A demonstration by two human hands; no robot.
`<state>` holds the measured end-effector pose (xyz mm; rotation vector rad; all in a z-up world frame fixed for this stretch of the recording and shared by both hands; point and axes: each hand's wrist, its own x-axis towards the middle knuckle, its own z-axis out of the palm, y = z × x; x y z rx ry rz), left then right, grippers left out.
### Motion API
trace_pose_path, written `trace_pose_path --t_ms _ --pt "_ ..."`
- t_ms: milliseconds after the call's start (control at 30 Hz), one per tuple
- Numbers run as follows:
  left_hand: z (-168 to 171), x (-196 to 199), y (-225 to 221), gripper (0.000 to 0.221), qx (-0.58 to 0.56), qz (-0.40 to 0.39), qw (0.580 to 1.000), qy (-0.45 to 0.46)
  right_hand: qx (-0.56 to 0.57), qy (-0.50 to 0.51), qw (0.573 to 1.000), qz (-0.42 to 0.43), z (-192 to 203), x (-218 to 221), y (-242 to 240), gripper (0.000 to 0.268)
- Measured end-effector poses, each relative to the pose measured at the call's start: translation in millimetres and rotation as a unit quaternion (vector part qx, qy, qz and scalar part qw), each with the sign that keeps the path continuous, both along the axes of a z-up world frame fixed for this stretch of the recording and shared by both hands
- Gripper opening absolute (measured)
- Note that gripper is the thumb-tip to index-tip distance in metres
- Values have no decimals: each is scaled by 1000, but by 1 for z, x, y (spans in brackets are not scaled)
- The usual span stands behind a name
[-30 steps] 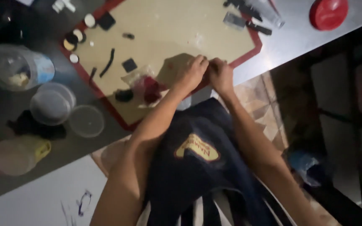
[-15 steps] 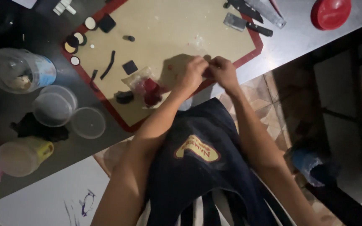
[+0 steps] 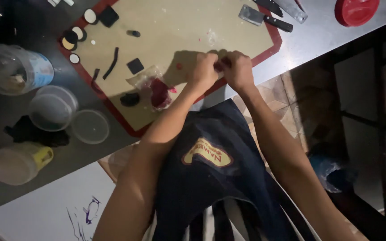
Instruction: The person kneads a piece of pink fondant by hand, rolls it flat with a rolling pin on a cutting mat, and shapes and smooths it using a small black tool, holding the shaped piece in one hand while working it.
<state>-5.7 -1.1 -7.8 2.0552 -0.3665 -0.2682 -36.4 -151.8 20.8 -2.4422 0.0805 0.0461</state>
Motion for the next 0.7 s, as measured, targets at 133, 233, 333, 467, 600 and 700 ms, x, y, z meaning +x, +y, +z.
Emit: trace_pose_path --t_ms 133,233,333,467,600,700 --pt "3 -8 8 14 -15 -13 999 -27 80 7 997 15 18 -17 10 15" --pt "-10 -9 12 24 -29 -1 999 -39 153 34 988 6 15 -9 13 19" --pt "-4 -11 17 28 1 18 1000 -13 126 6 992 -1 5 -2 15 29" --pt "-8 -14 4 27 -26 45 998 22 82 4 996 -36 5 -2 12 17" --pt "-12 -28 12 27 -19 -8 994 -111 89 37 995 -34 5 -25 -1 17" --pt "-22 -32 16 24 -2 -64 984 -165 143 54 988 -31 15 -38 -5 8"
